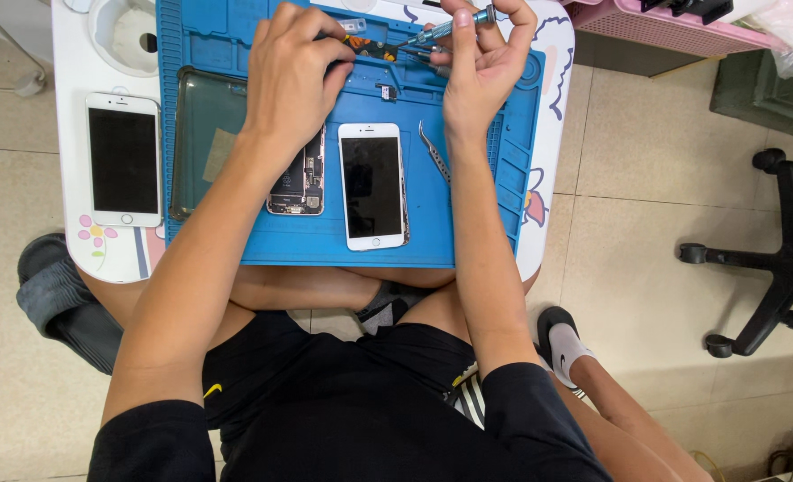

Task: The person is repairing a disassembled smartphone on a blue work mat. They use a screwdriver to remove screws from the phone's internal frame and place them into a compartment on the mat. The person also uses tweezers to handle small components and adjusts the phone's position during the process.

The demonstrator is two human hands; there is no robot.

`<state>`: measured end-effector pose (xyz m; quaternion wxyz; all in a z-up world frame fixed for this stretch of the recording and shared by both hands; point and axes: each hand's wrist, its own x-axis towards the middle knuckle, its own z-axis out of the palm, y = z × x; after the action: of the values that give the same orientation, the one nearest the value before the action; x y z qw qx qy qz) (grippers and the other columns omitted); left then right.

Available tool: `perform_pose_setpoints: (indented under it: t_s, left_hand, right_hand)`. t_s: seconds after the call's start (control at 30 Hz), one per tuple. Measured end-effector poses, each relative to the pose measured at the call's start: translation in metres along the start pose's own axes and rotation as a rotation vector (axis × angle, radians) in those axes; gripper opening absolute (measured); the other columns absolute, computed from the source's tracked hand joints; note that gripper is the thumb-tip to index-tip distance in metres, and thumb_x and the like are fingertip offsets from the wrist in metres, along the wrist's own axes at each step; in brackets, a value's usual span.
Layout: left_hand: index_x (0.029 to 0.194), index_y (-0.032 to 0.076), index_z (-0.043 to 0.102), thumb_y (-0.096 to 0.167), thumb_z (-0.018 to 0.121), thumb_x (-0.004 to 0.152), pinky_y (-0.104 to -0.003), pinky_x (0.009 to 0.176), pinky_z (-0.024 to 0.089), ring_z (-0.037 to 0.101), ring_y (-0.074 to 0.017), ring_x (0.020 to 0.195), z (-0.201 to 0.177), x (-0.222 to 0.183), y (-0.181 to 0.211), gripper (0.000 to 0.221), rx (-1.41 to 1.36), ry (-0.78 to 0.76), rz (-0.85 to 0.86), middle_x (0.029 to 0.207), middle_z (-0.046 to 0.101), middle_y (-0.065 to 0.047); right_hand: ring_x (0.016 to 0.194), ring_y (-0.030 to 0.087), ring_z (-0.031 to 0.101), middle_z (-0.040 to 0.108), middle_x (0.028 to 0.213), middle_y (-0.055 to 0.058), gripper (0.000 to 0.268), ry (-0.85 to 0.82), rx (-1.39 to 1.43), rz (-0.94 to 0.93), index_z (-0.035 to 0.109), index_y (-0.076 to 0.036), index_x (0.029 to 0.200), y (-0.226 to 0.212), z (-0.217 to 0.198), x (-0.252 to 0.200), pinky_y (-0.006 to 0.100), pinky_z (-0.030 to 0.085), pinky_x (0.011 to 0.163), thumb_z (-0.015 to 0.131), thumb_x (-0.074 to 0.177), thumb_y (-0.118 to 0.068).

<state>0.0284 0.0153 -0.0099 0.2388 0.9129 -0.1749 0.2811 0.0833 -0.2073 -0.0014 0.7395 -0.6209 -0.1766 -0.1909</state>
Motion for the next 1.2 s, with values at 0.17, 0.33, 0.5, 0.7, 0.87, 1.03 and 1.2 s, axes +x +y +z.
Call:
perform_pose_setpoints:
  t_s: [0.17,0.33,0.5,0.7,0.87,1.03,1.2]
  left_hand:
    - [0.103,0.010,0.087,0.012,0.092,0.097,-0.040,0.077,0.047,0.057,-0.0263,0.108,-0.006,-0.002,0.004,0.008,0.080,-0.001,0.036,0.113,0.070,-0.003]
    - [0.102,0.012,0.087,0.015,0.093,0.096,-0.038,0.077,0.046,0.056,-0.0242,0.109,-0.005,-0.003,0.002,0.009,0.151,0.007,0.080,0.113,0.070,-0.002]
    - [0.103,0.011,0.086,0.014,0.094,0.095,-0.038,0.077,0.046,0.058,-0.0237,0.110,-0.005,-0.002,0.003,0.011,0.146,0.009,0.072,0.112,0.072,-0.002]
    - [0.104,0.011,0.087,0.015,0.093,0.095,-0.039,0.079,0.047,0.059,-0.0241,0.112,-0.004,-0.003,0.001,0.011,0.113,0.000,0.047,0.112,0.073,-0.001]
    - [0.101,0.010,0.087,0.011,0.093,0.097,-0.040,0.082,0.047,0.061,-0.0247,0.110,-0.008,-0.003,0.001,0.008,0.064,0.024,0.049,0.110,0.074,-0.001]
    - [0.104,0.006,0.085,0.006,0.091,0.101,-0.042,0.086,0.048,0.061,-0.0276,0.108,-0.016,-0.005,-0.003,0.006,-0.017,0.074,0.030,0.112,0.074,-0.005]
    - [0.106,0.006,0.084,0.002,0.092,0.101,-0.044,0.087,0.046,0.065,-0.0311,0.105,-0.022,-0.007,-0.010,0.010,-0.070,0.202,-0.020,0.113,0.077,-0.006]
  right_hand:
    - [0.081,0.025,0.075,0.079,0.113,0.019,0.027,-0.006,0.029,-0.008,0.047,-0.016,0.128,0.006,-0.003,0.000,0.033,0.066,0.065,0.067,0.110,-0.013]
    - [0.080,0.024,0.075,0.079,0.113,0.020,0.027,-0.011,0.032,0.000,0.046,-0.016,0.128,0.005,-0.002,0.000,0.033,0.066,0.066,0.067,0.110,-0.013]
    - [0.075,0.023,0.071,0.079,0.112,0.020,0.026,-0.014,0.028,-0.004,0.045,-0.016,0.126,0.005,-0.003,0.000,0.033,0.065,0.065,0.066,0.110,-0.013]
    - [0.071,0.023,0.071,0.078,0.110,0.015,0.029,-0.006,0.023,0.006,0.046,-0.016,0.130,0.008,-0.006,0.000,0.033,0.065,0.064,0.068,0.110,-0.015]
    - [0.073,0.025,0.072,0.078,0.111,0.015,0.030,-0.006,0.020,0.000,0.047,-0.017,0.133,0.011,-0.010,-0.001,0.035,0.066,0.066,0.067,0.112,-0.012]
    - [0.085,0.024,0.075,0.078,0.117,0.014,0.032,-0.071,-0.001,-0.035,0.046,-0.017,0.135,0.002,-0.008,-0.002,0.036,0.068,0.068,0.068,0.112,-0.011]
    - [0.100,0.021,0.077,0.077,0.117,0.014,0.024,-0.208,-0.082,-0.007,0.042,-0.017,0.124,-0.017,0.012,-0.007,0.030,0.066,0.067,0.062,0.112,-0.012]
